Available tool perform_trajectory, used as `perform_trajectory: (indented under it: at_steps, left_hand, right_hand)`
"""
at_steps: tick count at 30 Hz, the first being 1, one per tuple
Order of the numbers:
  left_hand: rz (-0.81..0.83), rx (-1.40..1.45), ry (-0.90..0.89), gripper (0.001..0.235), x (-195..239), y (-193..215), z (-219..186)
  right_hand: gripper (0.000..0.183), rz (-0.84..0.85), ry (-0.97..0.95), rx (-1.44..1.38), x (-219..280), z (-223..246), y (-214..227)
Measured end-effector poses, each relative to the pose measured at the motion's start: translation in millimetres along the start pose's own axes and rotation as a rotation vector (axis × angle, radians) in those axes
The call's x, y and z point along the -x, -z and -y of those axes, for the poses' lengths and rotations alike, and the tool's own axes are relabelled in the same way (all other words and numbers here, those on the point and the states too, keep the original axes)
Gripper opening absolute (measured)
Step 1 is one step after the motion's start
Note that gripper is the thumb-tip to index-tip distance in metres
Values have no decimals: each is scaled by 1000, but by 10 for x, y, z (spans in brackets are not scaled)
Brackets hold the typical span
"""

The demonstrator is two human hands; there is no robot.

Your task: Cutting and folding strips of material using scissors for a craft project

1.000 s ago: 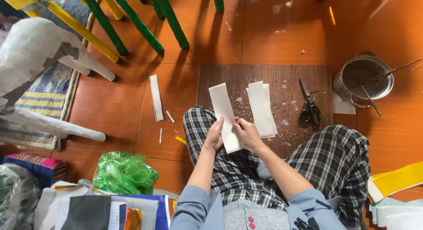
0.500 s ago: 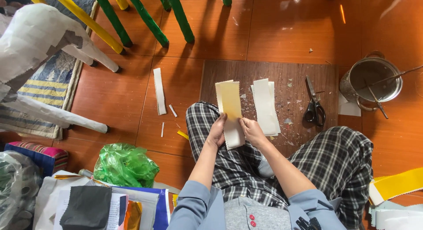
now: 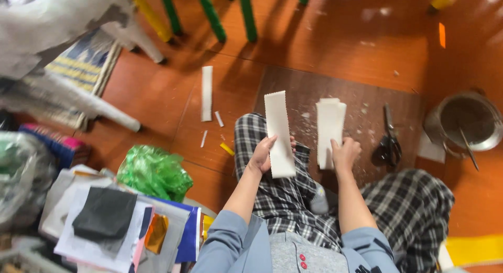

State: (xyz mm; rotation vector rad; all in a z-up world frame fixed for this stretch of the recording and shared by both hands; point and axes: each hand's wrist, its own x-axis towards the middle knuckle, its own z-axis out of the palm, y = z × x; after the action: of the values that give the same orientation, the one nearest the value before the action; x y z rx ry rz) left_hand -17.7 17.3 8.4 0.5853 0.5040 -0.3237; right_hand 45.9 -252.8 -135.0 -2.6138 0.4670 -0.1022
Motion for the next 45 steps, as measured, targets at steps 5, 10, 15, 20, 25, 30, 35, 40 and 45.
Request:
perform_trajectory:
  at_steps: [5, 10, 15, 20, 25, 30, 35, 40, 45]
  left_hand:
    - [-100, 62, -118, 31, 497, 352, -242]
    - [-262, -57, -330, 37, 825, 971, -250]
    - [-363, -254, -499, 31, 1033, 1421, -262]
    - [-641, -785, -538, 38, 1457, 1327, -763]
    - [-753, -744, -304, 46, 1588, 1322, -935]
    - [-853, -1320, -196, 48, 707, 3087, -275]
    - [-984, -1357, 43, 54, 979, 3292, 213]
    - [-1245, -1699, -4, 66, 1101, 3009, 380]
    - [-910, -1794, -732, 55, 1227, 2014, 290]
  right_hand:
    - [69, 69, 20, -22, 15, 325, 196]
    - [76, 191, -5, -61, -259, 7, -174]
    - [69, 162, 31, 89, -277, 97, -145]
    - [76, 199, 28, -197, 63, 657, 436]
    - [81, 224, 108, 7, 55, 854, 683]
    - [76, 220, 414, 272, 311, 923, 780]
    - [91, 225, 255, 189, 104, 740, 655]
    - [73, 202, 172, 172, 171, 719, 634]
    - [24, 179, 248, 332, 149, 695, 521]
